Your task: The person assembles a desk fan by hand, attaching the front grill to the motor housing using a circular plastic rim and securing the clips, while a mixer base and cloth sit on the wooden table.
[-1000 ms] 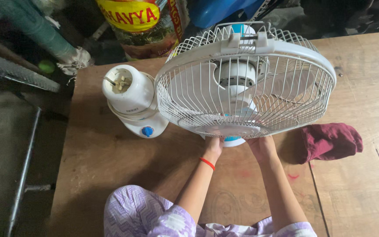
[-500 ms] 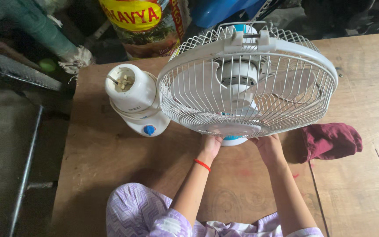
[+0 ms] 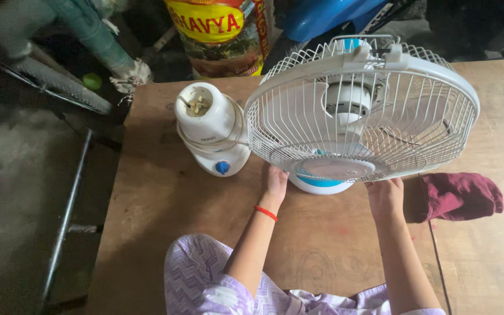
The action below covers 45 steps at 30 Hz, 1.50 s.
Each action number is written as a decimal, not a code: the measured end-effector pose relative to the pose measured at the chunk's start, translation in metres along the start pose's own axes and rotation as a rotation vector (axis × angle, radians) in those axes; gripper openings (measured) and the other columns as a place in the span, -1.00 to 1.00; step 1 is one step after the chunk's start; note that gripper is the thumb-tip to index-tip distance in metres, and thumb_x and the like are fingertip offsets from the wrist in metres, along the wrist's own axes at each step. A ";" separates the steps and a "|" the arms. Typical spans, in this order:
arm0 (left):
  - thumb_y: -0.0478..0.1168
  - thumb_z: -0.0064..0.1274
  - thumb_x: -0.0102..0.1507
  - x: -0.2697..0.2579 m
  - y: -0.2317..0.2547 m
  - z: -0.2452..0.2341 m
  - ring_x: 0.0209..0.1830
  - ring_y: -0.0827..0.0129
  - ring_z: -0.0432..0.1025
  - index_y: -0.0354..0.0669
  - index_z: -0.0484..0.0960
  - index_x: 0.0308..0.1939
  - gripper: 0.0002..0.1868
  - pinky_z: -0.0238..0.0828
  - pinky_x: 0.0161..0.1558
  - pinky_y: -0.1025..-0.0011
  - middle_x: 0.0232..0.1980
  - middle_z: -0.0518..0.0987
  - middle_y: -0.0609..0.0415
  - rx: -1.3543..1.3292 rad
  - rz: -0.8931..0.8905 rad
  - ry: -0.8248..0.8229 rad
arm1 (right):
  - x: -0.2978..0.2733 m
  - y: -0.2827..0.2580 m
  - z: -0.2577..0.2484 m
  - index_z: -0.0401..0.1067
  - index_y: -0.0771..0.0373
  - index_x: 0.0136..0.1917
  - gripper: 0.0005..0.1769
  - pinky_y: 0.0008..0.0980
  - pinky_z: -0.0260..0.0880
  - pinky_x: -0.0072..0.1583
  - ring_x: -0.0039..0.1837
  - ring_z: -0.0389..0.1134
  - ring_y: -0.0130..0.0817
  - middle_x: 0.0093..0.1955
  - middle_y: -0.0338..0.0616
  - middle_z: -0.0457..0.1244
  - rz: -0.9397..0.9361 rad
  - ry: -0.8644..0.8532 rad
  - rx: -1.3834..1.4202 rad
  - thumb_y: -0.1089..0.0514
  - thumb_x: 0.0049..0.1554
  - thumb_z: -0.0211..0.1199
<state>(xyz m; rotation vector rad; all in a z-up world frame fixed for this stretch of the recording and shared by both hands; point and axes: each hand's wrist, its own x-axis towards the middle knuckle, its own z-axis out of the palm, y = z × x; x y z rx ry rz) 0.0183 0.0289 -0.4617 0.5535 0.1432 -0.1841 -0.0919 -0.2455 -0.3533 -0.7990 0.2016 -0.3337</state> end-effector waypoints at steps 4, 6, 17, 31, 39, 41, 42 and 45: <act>-0.25 -0.16 0.42 -0.006 0.012 0.022 0.15 0.46 0.49 -0.14 0.56 0.15 -0.73 0.42 0.18 0.41 0.14 0.62 0.15 0.086 0.022 -0.001 | 0.004 0.002 -0.003 0.39 0.41 0.23 -0.70 -0.16 0.41 0.33 0.28 0.39 -0.19 0.24 -0.02 0.34 0.002 -0.003 0.020 0.44 0.22 0.08; -0.29 -0.15 0.40 -0.014 0.019 0.032 0.15 0.43 0.49 -0.16 0.55 0.16 -0.72 0.42 0.18 0.37 0.15 0.61 0.13 0.090 0.065 -0.022 | 0.007 0.003 -0.004 0.38 0.36 0.23 -0.67 -0.14 0.41 0.30 0.27 0.39 -0.18 0.24 -0.03 0.34 0.010 0.055 0.021 0.45 0.20 0.06; -0.21 -0.15 0.41 -0.021 0.094 0.081 0.11 0.35 0.52 -0.19 0.46 0.23 -0.67 0.54 0.10 0.32 0.15 0.57 0.03 0.172 0.091 -0.168 | -0.001 -0.018 0.003 0.37 0.28 0.26 -0.75 -0.07 0.40 0.29 0.25 0.40 -0.21 0.22 -0.10 0.35 0.049 0.084 -0.085 0.33 0.33 0.04; -0.11 -0.20 0.39 -0.006 0.039 0.012 0.21 0.40 0.51 -0.21 0.50 0.26 -0.58 0.45 0.16 0.33 0.24 0.59 0.08 0.246 -0.236 -0.064 | -0.052 0.081 0.084 0.15 0.35 0.28 -0.65 0.16 0.28 0.45 0.57 0.19 0.20 0.36 0.03 0.22 0.378 -0.163 0.202 0.37 0.22 0.03; -0.43 0.04 0.33 -0.024 0.066 0.040 -0.15 0.47 0.43 -0.43 0.62 0.03 -0.79 0.43 -0.16 0.44 -0.16 0.57 0.09 0.727 0.138 -0.037 | -0.070 0.101 0.143 0.31 0.15 0.39 -0.59 -0.08 0.31 0.37 0.53 0.22 -0.09 0.40 -0.15 0.22 0.397 -0.152 0.412 0.14 0.29 0.21; -0.46 0.06 0.28 -0.026 0.075 0.051 -0.20 0.52 0.41 -0.39 0.65 0.04 -0.75 0.44 -0.19 0.48 -0.21 0.55 0.14 0.750 0.163 -0.027 | -0.075 0.102 0.150 0.32 0.18 0.40 -0.58 -0.08 0.32 0.35 0.49 0.23 -0.10 0.41 -0.11 0.23 0.383 -0.138 0.445 0.12 0.30 0.19; -0.44 0.05 0.28 -0.024 0.079 0.056 -0.17 0.53 0.47 -0.39 0.65 0.04 -0.75 0.46 -0.16 0.49 -0.16 0.63 0.11 0.808 0.240 -0.083 | -0.078 0.102 0.154 0.32 0.21 0.41 -0.56 -0.08 0.33 0.32 0.44 0.24 -0.11 0.42 -0.08 0.24 0.369 -0.131 0.475 0.09 0.30 0.17; -0.42 0.06 0.26 -0.020 0.091 0.064 -0.16 0.51 0.54 -0.40 0.67 0.00 -0.76 0.49 -0.11 0.47 -0.13 0.72 0.04 0.926 0.369 -0.146 | -0.078 0.104 0.169 0.33 0.19 0.32 -0.61 -0.15 0.36 0.23 0.42 0.29 -0.18 0.41 -0.04 0.28 0.340 -0.153 0.270 0.16 0.23 0.15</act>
